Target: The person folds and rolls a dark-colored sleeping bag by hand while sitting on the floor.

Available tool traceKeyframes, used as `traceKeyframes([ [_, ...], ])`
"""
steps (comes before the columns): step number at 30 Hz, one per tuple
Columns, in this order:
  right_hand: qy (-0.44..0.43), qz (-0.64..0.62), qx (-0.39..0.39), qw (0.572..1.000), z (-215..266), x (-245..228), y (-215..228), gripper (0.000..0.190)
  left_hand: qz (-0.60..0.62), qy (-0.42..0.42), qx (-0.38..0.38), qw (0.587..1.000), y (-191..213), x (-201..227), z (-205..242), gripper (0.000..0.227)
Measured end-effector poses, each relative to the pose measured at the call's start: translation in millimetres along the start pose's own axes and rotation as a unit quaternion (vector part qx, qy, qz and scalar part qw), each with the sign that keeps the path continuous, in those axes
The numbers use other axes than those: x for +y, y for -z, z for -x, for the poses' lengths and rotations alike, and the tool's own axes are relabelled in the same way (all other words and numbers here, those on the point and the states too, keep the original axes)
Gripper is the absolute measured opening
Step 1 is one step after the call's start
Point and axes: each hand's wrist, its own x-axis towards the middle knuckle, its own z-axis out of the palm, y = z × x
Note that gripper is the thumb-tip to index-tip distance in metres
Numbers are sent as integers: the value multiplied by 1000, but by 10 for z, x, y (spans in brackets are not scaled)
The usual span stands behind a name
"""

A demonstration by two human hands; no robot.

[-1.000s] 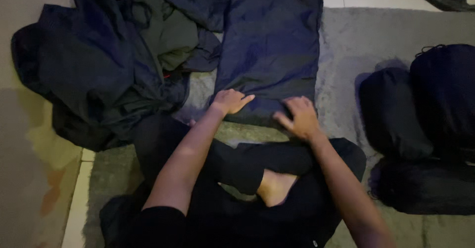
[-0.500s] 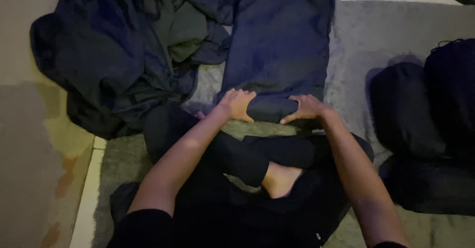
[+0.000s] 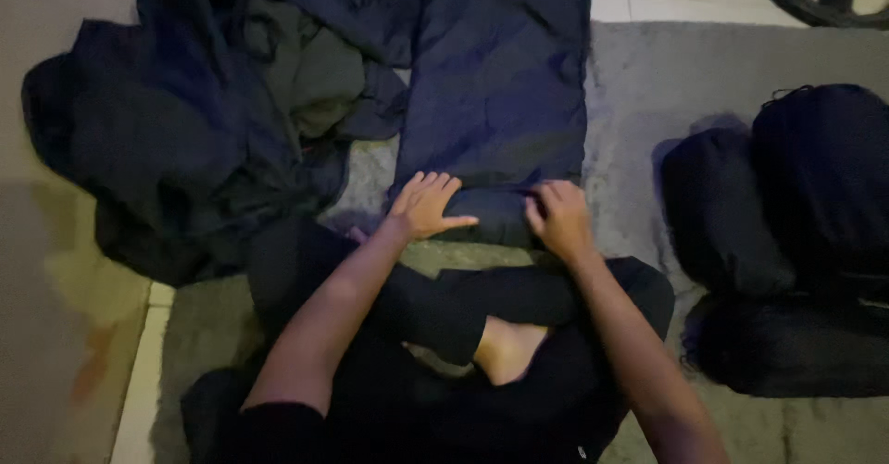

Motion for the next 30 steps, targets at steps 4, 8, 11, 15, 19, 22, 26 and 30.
traceKeyframes([
  [4, 64, 32, -15, 997, 63, -344, -133, 56, -22, 48, 37, 998, -108, 94, -16, 84],
  [8, 24, 69, -61, 995, -23, -233, -83, 57, -64, 39, 70, 995, -74, 172, 33, 72],
  [11, -42, 19, -171, 984, -107, -154, -106, 59, -59, 23, -67, 996, 12, 74, 77, 102],
  [15, -69, 54, -181, 980, -123, -62, -119, 63, -72, 63, -119, 988, 100, -81, 120, 117],
  [19, -177, 9, -202, 963, -75, 204, -127, 76, -43, 75, -9, 996, 74, -99, 146, 108],
  [22, -95, 86, -42, 991, -114, 136, -145, 52, -32, 59, -5, 998, 208, -82, 99, 96],
  [26, -6, 52, -1, 999, -63, -30, -172, 48, 21, 105, -70, 992, 202, -166, -10, 93],
  [30, -24, 42, -55, 997, -155, -23, -110, 52, 104, 163, -151, 970, 307, -250, -75, 101],
])
